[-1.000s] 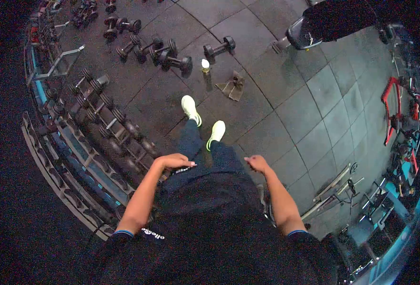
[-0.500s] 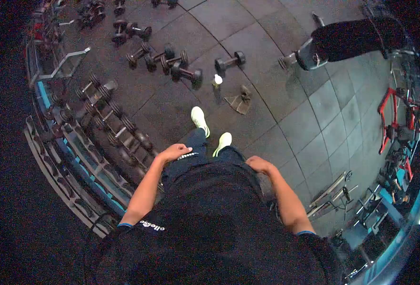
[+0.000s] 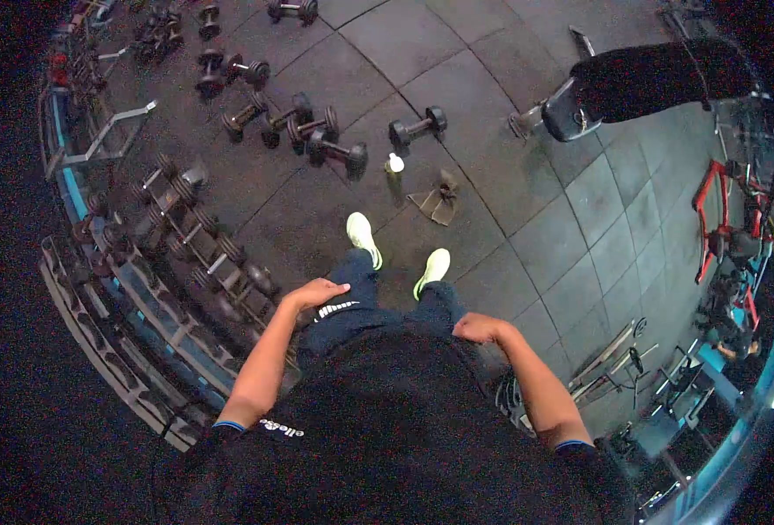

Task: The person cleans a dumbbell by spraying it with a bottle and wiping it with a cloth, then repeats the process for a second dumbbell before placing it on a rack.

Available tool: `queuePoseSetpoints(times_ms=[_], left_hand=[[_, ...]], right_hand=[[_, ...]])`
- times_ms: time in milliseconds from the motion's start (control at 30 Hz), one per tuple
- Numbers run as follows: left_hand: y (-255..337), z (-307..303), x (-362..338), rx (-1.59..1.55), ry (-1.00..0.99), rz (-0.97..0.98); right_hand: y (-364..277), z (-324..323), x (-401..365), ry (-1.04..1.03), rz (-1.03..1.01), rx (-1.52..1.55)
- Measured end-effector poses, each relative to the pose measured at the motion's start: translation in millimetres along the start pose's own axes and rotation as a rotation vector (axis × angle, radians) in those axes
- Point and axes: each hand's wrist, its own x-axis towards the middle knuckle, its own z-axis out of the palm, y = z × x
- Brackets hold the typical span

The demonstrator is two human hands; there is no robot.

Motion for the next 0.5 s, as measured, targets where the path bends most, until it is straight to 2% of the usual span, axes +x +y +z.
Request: queuePoseSetpoints(times_ms=[67, 100, 267, 333, 400, 467, 500], left_hand=[[0, 7, 22, -0.021, -0.023, -0.051], [-13, 5, 50, 0.030, -0.130, -0.073], [-11, 53, 106, -0.099, -0.092, -0.099], [-21, 77, 134, -0.140, -0.100, -0.144], [-31, 95, 162, -0.157, -0.140, -0.168], [1, 106, 146, -0.218, -0.090, -0.297], [12, 108, 144, -0.119, -0.099, -0.350]], right_hand=[[12, -7, 4, 0.041, -0.065, -0.090], [22, -11, 8, 0.021, -0.048, -0.104], [62, -23, 8, -0.070, -0.055, -0.189], [91, -27, 8, -0.056, -0.165, -0.272], [110, -29, -8, -0.040, -0.181, -0.249], [138, -29, -9, -0.026, -0.137, -0.168], [146, -29, -9, 0.004, -0.119, -0.149]])
